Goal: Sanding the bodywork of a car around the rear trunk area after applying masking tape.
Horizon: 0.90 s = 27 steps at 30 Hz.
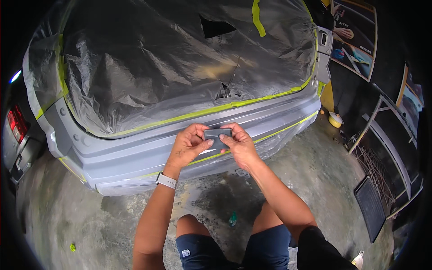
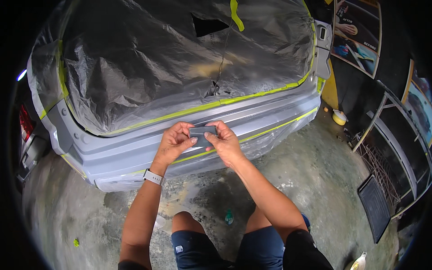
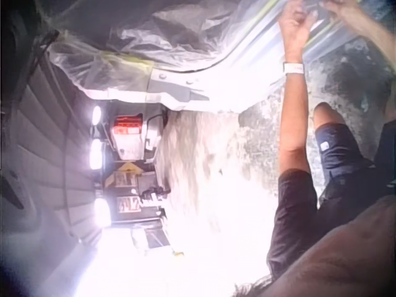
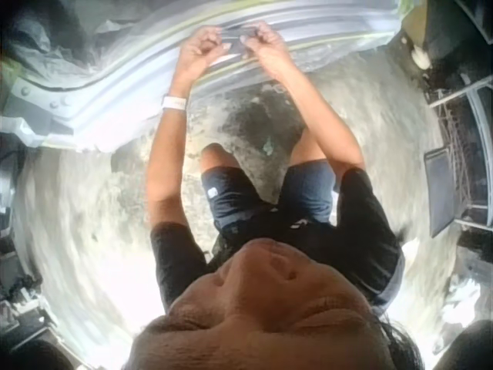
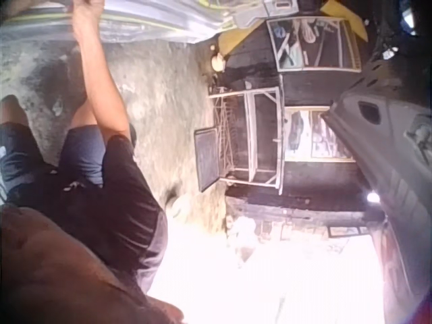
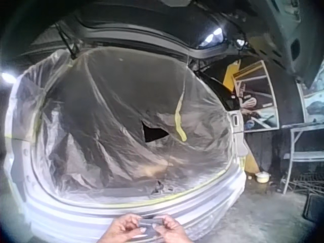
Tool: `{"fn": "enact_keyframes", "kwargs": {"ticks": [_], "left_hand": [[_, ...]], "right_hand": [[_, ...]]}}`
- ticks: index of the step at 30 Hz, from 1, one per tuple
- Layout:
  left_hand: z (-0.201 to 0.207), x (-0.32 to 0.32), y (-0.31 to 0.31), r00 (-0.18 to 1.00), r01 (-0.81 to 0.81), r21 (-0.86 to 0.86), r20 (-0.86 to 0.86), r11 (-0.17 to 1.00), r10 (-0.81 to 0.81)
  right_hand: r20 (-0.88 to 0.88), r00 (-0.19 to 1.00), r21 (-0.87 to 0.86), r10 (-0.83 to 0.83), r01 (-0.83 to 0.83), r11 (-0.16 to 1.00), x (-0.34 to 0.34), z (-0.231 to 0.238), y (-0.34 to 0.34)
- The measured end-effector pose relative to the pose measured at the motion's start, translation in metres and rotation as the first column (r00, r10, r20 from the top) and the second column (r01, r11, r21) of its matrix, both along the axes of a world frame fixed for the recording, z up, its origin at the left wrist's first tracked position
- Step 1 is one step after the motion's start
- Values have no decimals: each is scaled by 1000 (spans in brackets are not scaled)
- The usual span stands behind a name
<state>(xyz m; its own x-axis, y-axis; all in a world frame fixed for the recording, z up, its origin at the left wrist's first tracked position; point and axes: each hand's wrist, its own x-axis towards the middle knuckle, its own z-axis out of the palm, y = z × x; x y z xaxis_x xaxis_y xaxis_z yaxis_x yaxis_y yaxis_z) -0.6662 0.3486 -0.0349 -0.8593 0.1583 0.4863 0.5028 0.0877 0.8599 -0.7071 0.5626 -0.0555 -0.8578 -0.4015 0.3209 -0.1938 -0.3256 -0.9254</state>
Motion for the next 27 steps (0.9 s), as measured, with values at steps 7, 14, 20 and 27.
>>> {"fn": "enact_keyframes", "kwargs": {"ticks": [7,14,20,27], "left_hand": [[-11,-7,-9,997,65,47,37,997,-67],[-11,-9,-5,997,69,51,27,996,-71],[-14,-3,-22,992,124,75,5,990,-124],[-13,-10,-9,998,69,72,-6,995,-68]], "right_hand": [[-383,913,-12,-142,148,989,6,-4,-11],[-373,926,404,-52,212,890,-8,28,7],[-721,681,292,-128,466,835,2,31,-5],[-798,602,286,-10,393,874,7,47,10]]}}
